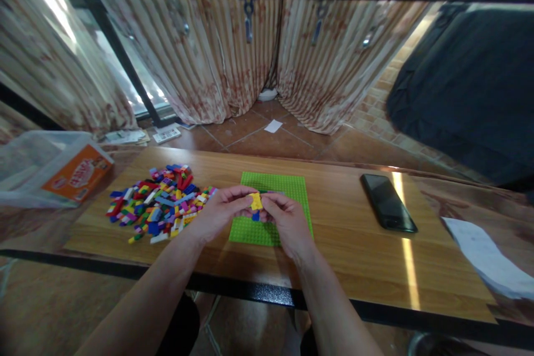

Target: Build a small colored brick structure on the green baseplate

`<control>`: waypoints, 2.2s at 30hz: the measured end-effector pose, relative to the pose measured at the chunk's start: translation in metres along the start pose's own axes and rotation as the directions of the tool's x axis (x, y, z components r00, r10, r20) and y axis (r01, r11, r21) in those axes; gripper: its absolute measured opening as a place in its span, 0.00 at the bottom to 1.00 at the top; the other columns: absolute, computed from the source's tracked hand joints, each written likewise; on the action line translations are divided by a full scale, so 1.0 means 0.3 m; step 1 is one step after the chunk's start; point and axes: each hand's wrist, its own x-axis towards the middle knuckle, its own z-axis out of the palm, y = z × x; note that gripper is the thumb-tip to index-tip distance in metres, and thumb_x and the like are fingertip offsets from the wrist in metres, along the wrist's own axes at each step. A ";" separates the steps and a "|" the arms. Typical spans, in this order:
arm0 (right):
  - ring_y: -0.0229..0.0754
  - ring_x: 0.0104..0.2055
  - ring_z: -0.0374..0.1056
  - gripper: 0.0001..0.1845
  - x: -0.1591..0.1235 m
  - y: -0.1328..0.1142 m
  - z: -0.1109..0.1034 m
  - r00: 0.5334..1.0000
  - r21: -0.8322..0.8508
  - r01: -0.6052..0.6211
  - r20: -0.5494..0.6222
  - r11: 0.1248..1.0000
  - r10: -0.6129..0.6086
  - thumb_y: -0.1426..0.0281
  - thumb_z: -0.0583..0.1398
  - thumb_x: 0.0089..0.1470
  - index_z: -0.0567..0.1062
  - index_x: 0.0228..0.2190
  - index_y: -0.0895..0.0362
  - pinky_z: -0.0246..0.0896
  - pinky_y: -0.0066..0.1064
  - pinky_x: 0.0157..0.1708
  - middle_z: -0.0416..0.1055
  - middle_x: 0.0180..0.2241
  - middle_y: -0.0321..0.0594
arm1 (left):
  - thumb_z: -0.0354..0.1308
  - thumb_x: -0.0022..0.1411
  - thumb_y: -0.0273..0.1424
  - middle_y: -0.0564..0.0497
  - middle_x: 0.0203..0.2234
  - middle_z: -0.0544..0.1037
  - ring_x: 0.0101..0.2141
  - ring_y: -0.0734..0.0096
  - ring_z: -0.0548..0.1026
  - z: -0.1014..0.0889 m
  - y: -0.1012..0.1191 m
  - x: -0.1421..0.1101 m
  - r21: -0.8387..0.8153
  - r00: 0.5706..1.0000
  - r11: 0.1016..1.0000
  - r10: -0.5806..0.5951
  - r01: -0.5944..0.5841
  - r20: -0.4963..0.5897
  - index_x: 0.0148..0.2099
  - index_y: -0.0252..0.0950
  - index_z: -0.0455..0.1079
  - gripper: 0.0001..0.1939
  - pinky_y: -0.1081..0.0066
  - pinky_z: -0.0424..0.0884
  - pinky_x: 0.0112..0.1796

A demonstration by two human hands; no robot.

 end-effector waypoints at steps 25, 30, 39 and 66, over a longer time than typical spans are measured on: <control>0.36 0.26 0.67 0.11 0.015 0.044 -0.004 0.984 -0.317 0.148 -0.051 0.937 -0.172 0.61 0.68 0.43 0.81 0.27 0.55 0.64 0.31 0.29 0.76 0.26 0.36 | 0.59 0.55 0.37 0.56 0.22 0.68 0.23 0.79 0.66 -0.005 0.007 0.010 0.177 0.988 0.984 0.028 -0.001 -0.150 0.30 0.35 0.70 0.10 0.78 0.60 0.25; 0.42 0.33 0.72 0.08 0.003 0.085 0.046 0.918 -0.750 0.347 0.150 0.564 -0.366 0.68 0.59 0.54 0.80 0.31 0.54 0.64 0.34 0.37 0.78 0.32 0.40 | 0.53 0.59 0.32 0.52 0.24 0.74 0.27 0.71 0.70 -0.148 0.059 -0.002 0.797 0.916 0.601 0.353 -0.063 -0.193 0.33 0.35 0.73 0.09 0.72 0.64 0.31; 0.42 0.37 0.73 0.08 0.012 0.143 0.172 0.891 -0.880 0.402 0.312 0.253 -0.330 0.72 0.58 0.57 0.79 0.34 0.52 0.63 0.32 0.39 0.79 0.36 0.39 | 0.54 0.62 0.36 0.48 0.30 0.80 0.32 0.65 0.75 -0.305 0.092 -0.069 0.962 0.900 0.249 0.385 0.114 -0.206 0.34 0.36 0.76 0.13 0.69 0.65 0.35; 0.41 0.32 0.73 0.11 0.041 0.141 0.215 0.926 -0.405 0.361 0.051 0.840 -0.373 0.63 0.66 0.50 0.79 0.34 0.56 0.68 0.35 0.37 0.79 0.30 0.38 | 0.61 0.57 0.34 0.54 0.24 0.75 0.23 0.78 0.70 -0.176 0.043 -0.048 0.224 0.989 0.970 0.115 -0.091 -0.098 0.39 0.32 0.72 0.11 0.75 0.66 0.27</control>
